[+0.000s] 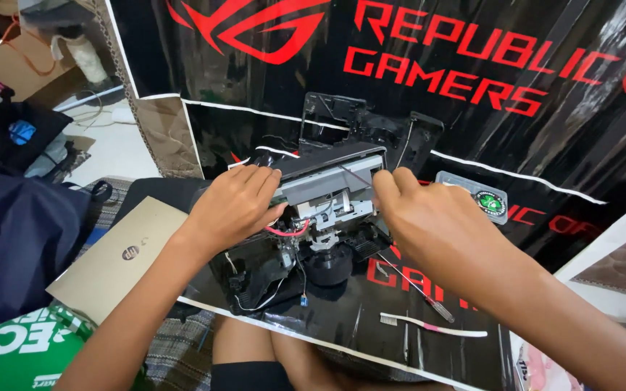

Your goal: The person uses a screwdriver to remove screws from the back panel of a disassembled electronic device. They then use a toothbrush to clean the internal components and wires of the device.

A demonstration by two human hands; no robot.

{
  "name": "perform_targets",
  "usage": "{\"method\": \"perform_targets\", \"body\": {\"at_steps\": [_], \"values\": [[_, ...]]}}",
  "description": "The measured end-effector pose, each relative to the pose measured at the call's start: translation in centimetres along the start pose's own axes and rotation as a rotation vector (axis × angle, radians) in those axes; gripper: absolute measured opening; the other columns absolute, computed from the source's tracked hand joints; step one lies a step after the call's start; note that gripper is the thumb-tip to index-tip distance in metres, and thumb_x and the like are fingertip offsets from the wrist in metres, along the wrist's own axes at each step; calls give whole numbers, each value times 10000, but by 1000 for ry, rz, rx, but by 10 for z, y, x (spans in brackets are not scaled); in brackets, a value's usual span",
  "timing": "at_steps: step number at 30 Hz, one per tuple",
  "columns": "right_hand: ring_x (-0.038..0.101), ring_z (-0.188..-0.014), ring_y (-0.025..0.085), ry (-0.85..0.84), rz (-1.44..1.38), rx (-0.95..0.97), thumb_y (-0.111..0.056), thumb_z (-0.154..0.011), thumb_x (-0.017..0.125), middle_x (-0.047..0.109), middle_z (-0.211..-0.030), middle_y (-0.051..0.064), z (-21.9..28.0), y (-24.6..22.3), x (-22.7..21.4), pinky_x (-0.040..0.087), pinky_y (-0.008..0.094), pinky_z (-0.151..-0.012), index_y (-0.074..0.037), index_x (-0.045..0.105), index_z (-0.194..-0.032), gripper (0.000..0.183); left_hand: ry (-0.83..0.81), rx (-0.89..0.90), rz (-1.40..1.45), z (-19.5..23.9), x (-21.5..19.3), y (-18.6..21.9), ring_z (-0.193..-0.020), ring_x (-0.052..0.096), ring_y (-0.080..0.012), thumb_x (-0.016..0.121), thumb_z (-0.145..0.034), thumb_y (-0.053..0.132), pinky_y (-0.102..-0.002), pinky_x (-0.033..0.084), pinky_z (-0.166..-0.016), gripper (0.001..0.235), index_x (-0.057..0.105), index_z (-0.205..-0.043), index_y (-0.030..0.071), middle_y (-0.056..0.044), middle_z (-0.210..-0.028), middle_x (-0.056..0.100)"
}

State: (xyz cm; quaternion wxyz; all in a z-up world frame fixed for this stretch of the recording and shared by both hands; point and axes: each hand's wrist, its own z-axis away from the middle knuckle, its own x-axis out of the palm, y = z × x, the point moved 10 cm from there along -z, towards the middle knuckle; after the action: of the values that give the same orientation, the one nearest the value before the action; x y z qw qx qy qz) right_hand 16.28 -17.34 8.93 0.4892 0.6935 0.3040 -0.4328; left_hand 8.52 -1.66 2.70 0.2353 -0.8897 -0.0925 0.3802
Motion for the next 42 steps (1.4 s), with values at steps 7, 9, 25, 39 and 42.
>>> {"method": "perform_targets", "body": {"at_steps": [7,9,25,39,42], "values": [[609,-524,490,121,-21,228,-392,-1121,436,633,-579,122,2,16,3,472,557,-463,-120,522,-871,379,-34,14,-70,1,1,7,-830,638,-208,721,-949,428,-321,546,-759,477,632,-1171,15,-59,-933,628],[603,-471,431,169,21,231,-453,-1128,463,614,-560,52,5,16,1,399,489,-397,-126,498,-847,433,-36,7,-66,1,2,6,-830,628,-212,711,-957,440,-325,543,-768,469,633,-1162,26,-57,-929,622],[594,-491,443,177,10,251,-409,-1128,464,599,-582,84,10,24,-3,420,503,-420,-137,520,-791,437,-47,28,-116,-2,-2,11,-800,610,-202,686,-972,431,-313,510,-725,463,625,-1175,19,-45,-908,604],[557,-498,485,81,-57,327,-446,-1120,439,585,-573,164,9,35,16,398,533,-424,-110,522,-884,419,-56,47,-148,-1,-6,16,-819,621,-202,697,-973,438,-307,527,-754,474,631,-1177,16,-49,-926,612],[591,-494,479,100,2,380,-484,-1141,419,595,-554,141,13,36,6,379,499,-396,-129,529,-874,457,-52,36,-134,-2,-8,15,-808,605,-188,724,-953,434,-300,522,-732,467,628,-1155,24,-38,-911,596]]}}
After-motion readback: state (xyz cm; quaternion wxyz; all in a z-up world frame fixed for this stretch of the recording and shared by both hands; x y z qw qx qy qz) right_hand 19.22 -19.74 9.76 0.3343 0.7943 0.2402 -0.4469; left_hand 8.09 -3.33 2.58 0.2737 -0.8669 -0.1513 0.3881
